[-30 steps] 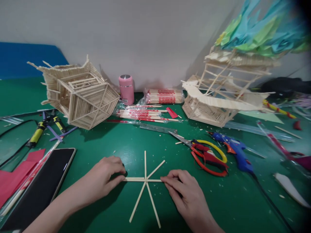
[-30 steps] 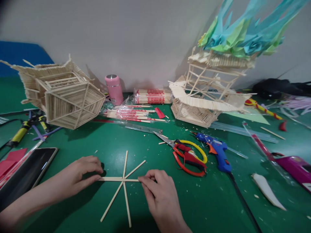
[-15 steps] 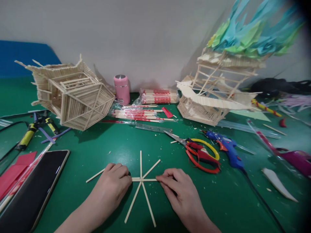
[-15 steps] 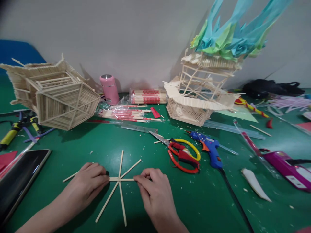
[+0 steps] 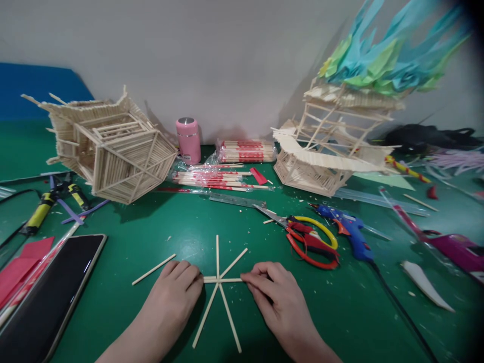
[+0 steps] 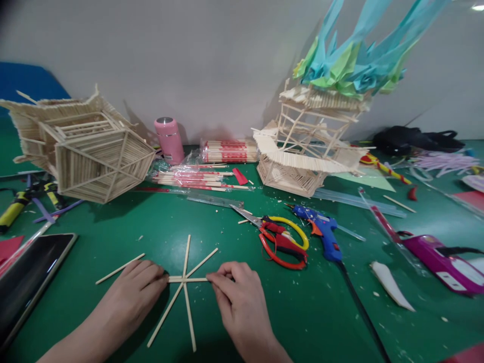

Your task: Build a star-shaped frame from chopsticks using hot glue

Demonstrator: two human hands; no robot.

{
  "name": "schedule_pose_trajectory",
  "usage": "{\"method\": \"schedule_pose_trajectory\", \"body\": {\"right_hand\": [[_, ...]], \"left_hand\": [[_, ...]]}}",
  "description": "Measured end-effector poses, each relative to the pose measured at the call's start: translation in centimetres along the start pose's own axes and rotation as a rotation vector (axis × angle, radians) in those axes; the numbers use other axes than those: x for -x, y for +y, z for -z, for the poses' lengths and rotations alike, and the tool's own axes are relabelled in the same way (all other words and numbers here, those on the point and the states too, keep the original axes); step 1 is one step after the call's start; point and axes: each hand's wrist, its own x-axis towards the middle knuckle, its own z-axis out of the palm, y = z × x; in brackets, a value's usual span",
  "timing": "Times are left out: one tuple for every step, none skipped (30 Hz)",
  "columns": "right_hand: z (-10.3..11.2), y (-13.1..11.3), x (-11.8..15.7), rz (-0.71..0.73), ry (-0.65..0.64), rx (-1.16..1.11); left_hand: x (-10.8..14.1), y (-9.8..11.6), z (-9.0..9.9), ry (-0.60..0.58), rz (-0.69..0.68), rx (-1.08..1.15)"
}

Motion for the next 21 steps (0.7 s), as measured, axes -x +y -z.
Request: {"method": "schedule_pose_trajectory", "body": {"right_hand": [[0.0,0.0,0.0,-0.006,-0.001,-0.001],[0.0,-0.1,0.0,-0.012,-0.002,-0.001],[0.0,-0.1,0.0,-0.016,-0.002,-0.001],[0.1,-0.1,0.0,-0.018,-0.004,-0.002],[0.1,-0.1,0.0,-0.018,-0.005,-0.004],[0.1,-0.2,0.0,-0.018,-0.008,-0.005],[0.1,-0.2,0.0,-0.018,-0.013,-0.007],[0.1,-0.2,0.0,-0.019,-0.018,-0.008],[0.1,-0.2,0.0,-0.021,-0.021,-0.008],[0.1,-0.2,0.0,-0.022,-0.023,-0.007],[0.1,-0.2,0.0,-0.022,-0.022,-0.005],[0.1,-0.2,0.0,-0.021,-0.02,-0.003],[0.1,-0.2,0.0,-0.019,-0.017,-0.001],[0.1,-0.2,0.0,-0.016,-0.015,0.002],[0.1,-0.2,0.0,-0.014,-0.014,0.005],[0.1,-0.2,0.0,-0.013,-0.012,0.006],[0.1,-0.2,0.0,-0.012,-0.012,0.006],[0.1,-0.2,0.0,-0.013,-0.01,0.005],[0.2,-0.2,0.0,-0.012,-0.009,0.004],[0.2,-0.2,-0.1,-0.01,-0.005,0.002],[0.2,-0.2,-0.1,-0.008,-0.002,0.0]], "left_hand": [[0.1,0.0,0.0,-0.001,0.004,-0.002],[0.1,0.1,-0.1,-0.005,0.011,-0.003],[0.2,0.1,-0.1,-0.007,0.017,-0.004],[0.2,0.2,-0.2,-0.011,0.023,-0.005],[0.3,0.3,-0.3,-0.016,0.028,-0.007],[0.3,0.3,-0.3,-0.019,0.029,-0.004],[0.3,0.3,-0.3,-0.018,0.036,0.007],[0.3,0.3,-0.2,-0.015,0.048,0.031],[0.3,0.1,0.0,-0.015,0.06,0.068],[0.3,-0.2,0.3,-0.018,0.077,0.112],[0.3,-0.6,0.7,-0.027,0.094,0.158],[0.3,-1.1,1.2,-0.052,0.101,0.196],[0.3,-1.7,1.8,-0.07,0.123,0.198],[0.3,-2.4,2.3,-0.099,0.147,0.178],[0.4,-3.1,2.8,-0.138,0.158,0.151],[0.5,-3.8,3.3,-0.165,0.16,0.127],[0.7,-4.3,3.6,-0.189,0.167,0.107],[0.8,-4.7,3.9,-0.216,0.167,0.096],[1.0,-5.0,4.0,-0.237,0.166,0.09],[1.1,-5.1,4.1,-0.256,0.16,0.091],[1.3,-5.1,4.1,-0.269,0.153,0.093]]}}
